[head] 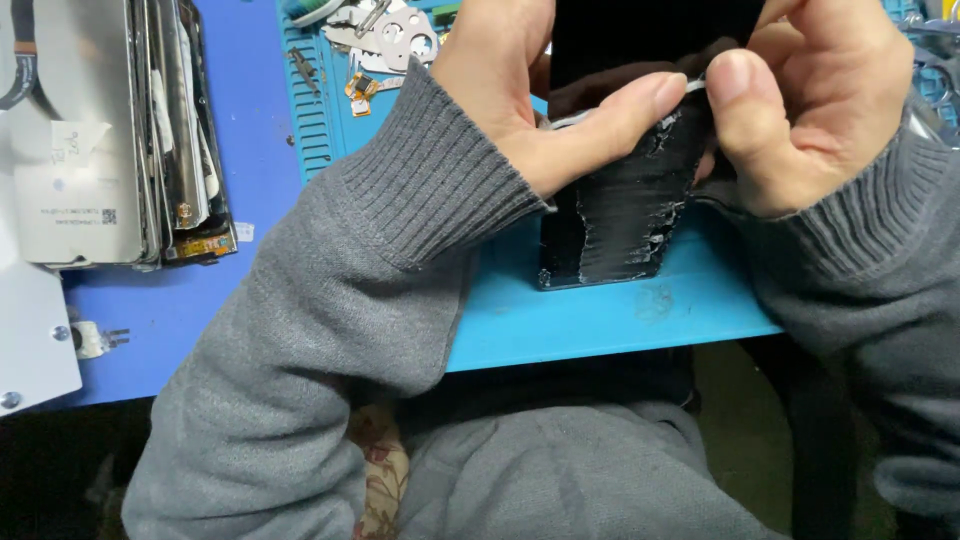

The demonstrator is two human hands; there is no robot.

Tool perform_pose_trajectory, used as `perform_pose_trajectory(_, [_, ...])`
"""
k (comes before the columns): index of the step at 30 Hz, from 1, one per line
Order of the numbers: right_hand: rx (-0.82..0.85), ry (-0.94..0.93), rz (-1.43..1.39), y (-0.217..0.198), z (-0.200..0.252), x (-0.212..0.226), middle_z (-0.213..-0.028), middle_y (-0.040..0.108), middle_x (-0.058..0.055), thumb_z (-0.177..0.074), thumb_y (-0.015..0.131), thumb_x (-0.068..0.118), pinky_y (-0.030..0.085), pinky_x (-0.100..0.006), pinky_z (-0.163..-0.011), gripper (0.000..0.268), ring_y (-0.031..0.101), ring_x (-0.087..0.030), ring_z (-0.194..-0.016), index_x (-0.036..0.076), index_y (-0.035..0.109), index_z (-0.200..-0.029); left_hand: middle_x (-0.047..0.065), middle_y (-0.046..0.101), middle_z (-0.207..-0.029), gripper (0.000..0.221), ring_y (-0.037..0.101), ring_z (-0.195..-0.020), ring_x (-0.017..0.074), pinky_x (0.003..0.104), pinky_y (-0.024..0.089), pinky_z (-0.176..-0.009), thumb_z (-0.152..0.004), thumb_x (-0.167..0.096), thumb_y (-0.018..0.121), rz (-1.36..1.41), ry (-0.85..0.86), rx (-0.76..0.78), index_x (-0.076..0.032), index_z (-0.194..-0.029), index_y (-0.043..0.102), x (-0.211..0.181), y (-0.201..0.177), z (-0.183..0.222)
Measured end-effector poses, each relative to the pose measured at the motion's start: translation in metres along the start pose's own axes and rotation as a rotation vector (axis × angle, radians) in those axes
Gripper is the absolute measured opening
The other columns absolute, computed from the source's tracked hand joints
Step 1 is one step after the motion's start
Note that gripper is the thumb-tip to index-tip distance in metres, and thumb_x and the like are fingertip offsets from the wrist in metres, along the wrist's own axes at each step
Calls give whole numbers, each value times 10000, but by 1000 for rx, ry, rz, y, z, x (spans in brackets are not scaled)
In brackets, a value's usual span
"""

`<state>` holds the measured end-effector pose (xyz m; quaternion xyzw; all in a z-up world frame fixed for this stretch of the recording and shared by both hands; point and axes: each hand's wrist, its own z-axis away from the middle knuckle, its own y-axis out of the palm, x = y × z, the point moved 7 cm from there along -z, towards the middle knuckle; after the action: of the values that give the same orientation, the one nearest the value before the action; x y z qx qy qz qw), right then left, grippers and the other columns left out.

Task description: Peeling off the adhesive backing from a smartphone screen component

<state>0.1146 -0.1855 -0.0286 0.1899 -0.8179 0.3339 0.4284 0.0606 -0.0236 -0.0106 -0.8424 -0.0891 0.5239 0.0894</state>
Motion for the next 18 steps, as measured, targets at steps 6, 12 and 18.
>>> perform_pose_trajectory(6, [-21, -22, -82, 1, 0, 3, -919, 484, -219, -1134, 425, 140, 416, -293, -509, 311, 524, -216, -548, -137, 371, -1263, 71, 711, -1106, 225, 837, -965, 224, 314, 744, -875, -1022, -144, 696, 315, -60, 102, -103, -1176, 538, 5, 4, 2])
perform_pose_trajectory(12, [-15, 28, 142, -2, -5, 19, -744, 578, -229, -1220, 315, 120, 402, -330, -616, 485, 559, -269, -627, -125, 475, -834, 31, 641, -1100, 266, 648, -1044, 129, 285, 576, -928, -1016, -155, 727, 153, 9, 68, -92, -1195, 541, 7, -2, 0])
perform_pose_trajectory(18, [-71, 118, 249, -3, -8, 14, -657, 571, -124, -1217, 468, 95, 381, -262, -542, 393, 514, -161, -522, -41, 486, -849, -3, 668, -1104, 383, 653, -1011, 101, 250, 592, -854, -995, -169, 756, 63, -63, 66, -107, -1326, 572, 7, -8, -5])
